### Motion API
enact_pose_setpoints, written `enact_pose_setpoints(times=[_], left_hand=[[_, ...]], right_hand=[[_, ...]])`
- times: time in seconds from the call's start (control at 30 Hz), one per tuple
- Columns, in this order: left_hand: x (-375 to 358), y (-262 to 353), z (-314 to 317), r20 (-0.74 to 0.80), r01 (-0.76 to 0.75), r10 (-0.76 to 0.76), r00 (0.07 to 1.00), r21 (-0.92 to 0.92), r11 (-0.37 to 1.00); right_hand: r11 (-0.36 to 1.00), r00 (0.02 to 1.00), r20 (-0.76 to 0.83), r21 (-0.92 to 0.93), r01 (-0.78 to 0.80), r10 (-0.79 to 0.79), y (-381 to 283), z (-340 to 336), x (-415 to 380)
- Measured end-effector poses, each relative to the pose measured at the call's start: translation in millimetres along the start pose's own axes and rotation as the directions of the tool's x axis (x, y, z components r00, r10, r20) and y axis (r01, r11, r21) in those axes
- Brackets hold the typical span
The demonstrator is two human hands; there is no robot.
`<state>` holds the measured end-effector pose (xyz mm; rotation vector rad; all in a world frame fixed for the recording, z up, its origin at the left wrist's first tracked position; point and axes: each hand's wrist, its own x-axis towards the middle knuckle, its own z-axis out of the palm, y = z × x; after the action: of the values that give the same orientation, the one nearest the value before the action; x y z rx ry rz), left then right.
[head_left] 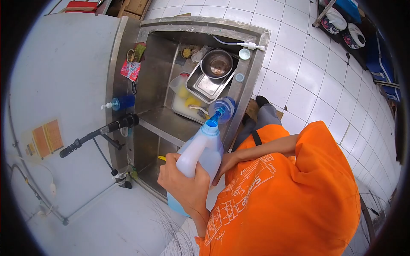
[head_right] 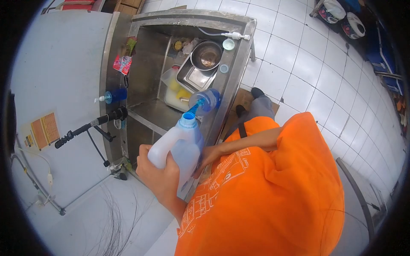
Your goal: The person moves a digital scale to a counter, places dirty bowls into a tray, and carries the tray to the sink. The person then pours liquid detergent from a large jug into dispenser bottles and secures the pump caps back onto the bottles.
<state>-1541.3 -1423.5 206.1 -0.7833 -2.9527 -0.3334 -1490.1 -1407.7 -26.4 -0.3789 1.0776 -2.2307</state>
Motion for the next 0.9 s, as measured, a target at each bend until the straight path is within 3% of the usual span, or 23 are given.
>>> enact_pose_setpoints(times=[0.17,0.43,0.67,0.9], left_hand=[[1,1,-1,0.002,-0.003,0.003,1.000,-0.002,1.000],[1,2,-1,-0.001,-0.005,0.005,1.000,0.003,1.000],[1,3,-1,-0.007,0.004,-0.004,1.000,0.010,1.000],[3,-1,1,0.008,0.012,-0.012,1.000,-0.017,1.000]], right_hand=[[0.994,0.996,-0.059,-0.083,-0.076,0.072,-14,0,-7],[1.000,1.000,0.022,-0.026,0.000,0.001,-4,-1,-1],[0.996,0.996,0.038,0.039,-0.085,0.084,24,-4,10],[0.999,0.998,-0.065,0.030,0.020,-0.018,2,0,-4]])
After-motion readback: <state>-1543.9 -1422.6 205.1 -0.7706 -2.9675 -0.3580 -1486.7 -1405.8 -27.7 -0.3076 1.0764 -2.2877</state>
